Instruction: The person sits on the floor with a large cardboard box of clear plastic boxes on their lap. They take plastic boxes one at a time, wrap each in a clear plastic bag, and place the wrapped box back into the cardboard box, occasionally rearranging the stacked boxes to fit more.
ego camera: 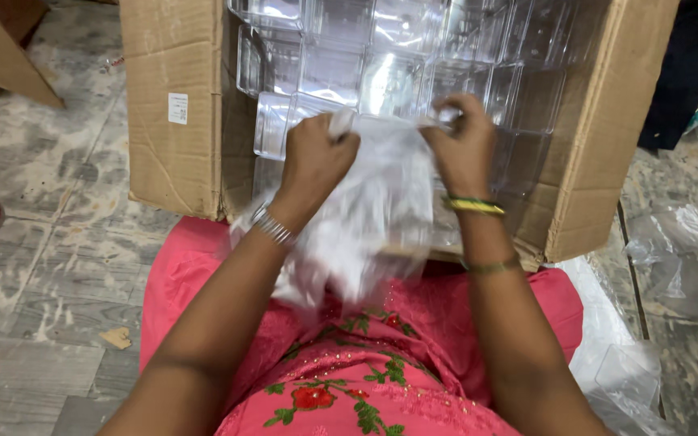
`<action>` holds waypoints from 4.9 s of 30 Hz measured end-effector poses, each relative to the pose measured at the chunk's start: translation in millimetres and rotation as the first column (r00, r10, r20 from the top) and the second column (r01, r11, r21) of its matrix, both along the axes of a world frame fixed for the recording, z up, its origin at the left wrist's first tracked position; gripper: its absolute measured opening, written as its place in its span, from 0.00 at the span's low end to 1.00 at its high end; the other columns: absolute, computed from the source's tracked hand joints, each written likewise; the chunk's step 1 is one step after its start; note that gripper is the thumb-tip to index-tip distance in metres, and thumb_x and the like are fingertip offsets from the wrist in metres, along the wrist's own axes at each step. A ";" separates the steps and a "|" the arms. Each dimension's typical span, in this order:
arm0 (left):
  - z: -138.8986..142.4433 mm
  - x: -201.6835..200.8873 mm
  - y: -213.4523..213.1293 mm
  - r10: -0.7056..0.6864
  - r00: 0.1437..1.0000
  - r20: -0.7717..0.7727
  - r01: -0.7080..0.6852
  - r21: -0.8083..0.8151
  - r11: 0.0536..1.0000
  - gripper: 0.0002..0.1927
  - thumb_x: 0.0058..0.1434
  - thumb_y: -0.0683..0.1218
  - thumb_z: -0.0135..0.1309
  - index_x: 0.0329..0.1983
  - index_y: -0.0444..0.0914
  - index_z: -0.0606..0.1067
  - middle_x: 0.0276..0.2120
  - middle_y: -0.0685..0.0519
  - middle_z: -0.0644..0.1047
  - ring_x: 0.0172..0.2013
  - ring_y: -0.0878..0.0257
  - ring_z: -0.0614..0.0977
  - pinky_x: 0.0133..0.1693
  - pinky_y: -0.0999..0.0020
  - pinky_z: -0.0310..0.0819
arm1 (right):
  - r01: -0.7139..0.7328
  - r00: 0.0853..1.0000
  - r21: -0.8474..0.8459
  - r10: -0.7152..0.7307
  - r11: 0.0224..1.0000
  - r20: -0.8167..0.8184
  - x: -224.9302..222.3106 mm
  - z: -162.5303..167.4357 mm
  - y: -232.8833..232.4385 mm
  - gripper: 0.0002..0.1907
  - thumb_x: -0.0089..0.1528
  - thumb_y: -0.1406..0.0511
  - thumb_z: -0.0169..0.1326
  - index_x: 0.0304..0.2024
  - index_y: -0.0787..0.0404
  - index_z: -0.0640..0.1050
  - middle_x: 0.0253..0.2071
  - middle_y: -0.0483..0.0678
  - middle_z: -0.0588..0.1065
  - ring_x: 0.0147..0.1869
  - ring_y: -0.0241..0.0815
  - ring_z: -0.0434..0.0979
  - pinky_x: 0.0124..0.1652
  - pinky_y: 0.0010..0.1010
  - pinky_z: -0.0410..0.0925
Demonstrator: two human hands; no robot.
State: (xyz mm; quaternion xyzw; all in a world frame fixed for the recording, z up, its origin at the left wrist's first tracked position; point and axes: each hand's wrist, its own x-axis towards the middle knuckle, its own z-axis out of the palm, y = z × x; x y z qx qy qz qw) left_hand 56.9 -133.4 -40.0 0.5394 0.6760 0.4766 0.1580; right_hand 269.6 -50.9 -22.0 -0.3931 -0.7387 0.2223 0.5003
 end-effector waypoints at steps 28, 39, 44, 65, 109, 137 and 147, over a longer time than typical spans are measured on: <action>-5.4 41.6 -92.5 0.083 -0.090 0.993 0.255 -0.057 0.965 0.09 0.70 0.34 0.42 0.44 0.31 0.74 0.34 0.51 0.82 0.32 0.58 0.80 0.37 0.62 0.73 | -0.841 0.423 -0.339 0.122 0.421 -0.898 39.9 -35.5 -108.2 0.22 0.70 0.69 0.47 0.66 0.70 0.69 0.63 0.56 0.73 0.63 0.45 0.76 0.62 0.34 0.70; -92.0 62.5 -87.5 -0.381 0.806 0.453 0.432 -0.009 0.902 0.08 0.61 0.45 0.62 0.36 0.34 0.82 0.29 0.53 0.84 0.30 0.67 0.82 0.33 0.71 0.75 | -0.872 0.472 -0.425 0.190 0.243 -0.861 56.8 -34.4 -177.0 0.25 0.66 0.68 0.50 0.66 0.68 0.68 0.63 0.58 0.71 0.63 0.50 0.75 0.63 0.40 0.69; -74.4 36.8 -94.8 -0.082 0.815 0.574 0.220 -0.176 0.959 0.08 0.64 0.44 0.65 0.38 0.32 0.81 0.29 0.48 0.80 0.25 0.62 0.74 0.27 0.67 0.67 | -0.145 0.712 -0.313 -0.121 0.939 -0.692 173.6 -27.5 -117.4 0.26 0.65 0.68 0.52 0.65 0.67 0.67 0.63 0.60 0.71 0.63 0.53 0.74 0.63 0.43 0.68; -18.5 -16.3 -130.0 -0.190 0.883 0.430 0.188 0.046 0.981 0.20 0.58 0.31 0.55 0.53 0.35 0.78 0.47 0.52 0.83 0.50 0.67 0.82 0.51 0.72 0.75 | 0.873 0.174 0.278 -0.789 0.400 0.589 310.8 -98.2 -97.0 0.17 0.57 0.66 0.64 0.48 0.65 0.81 0.54 0.64 0.74 0.61 0.63 0.71 0.58 0.55 0.65; 15.5 27.7 -139.2 -0.440 0.603 0.666 0.278 0.341 0.898 0.09 0.63 0.37 0.61 0.46 0.34 0.76 0.39 0.55 0.81 0.40 0.71 0.83 0.43 0.73 0.80 | -0.346 0.870 -0.468 0.092 0.813 -0.484 19.1 -12.1 -165.1 0.05 0.72 0.69 0.57 0.45 0.66 0.80 0.31 0.40 0.74 0.31 0.27 0.68 0.31 0.20 0.65; -16.6 20.2 -123.5 -0.173 -0.251 0.952 0.520 0.284 0.806 0.11 0.69 0.47 0.56 0.45 0.33 0.75 0.38 0.47 0.80 0.41 0.57 0.82 0.48 0.60 0.77 | -0.920 0.127 -0.140 -0.058 0.367 -0.990 68.1 13.7 -134.9 0.10 0.71 0.63 0.52 0.39 0.63 0.74 0.36 0.47 0.75 0.41 0.41 0.79 0.50 0.38 0.73; -29.2 31.6 -7.2 0.106 0.920 0.377 -0.087 -0.067 0.994 0.16 0.60 0.48 0.62 0.41 0.30 0.76 0.29 0.45 0.80 0.27 0.62 0.79 0.31 0.65 0.72 | 0.105 0.983 -0.272 -0.141 0.956 -0.116 13.9 -21.1 -40.1 0.14 0.58 0.74 0.60 0.46 0.60 0.76 0.29 0.43 0.71 0.29 0.33 0.70 0.28 0.29 0.67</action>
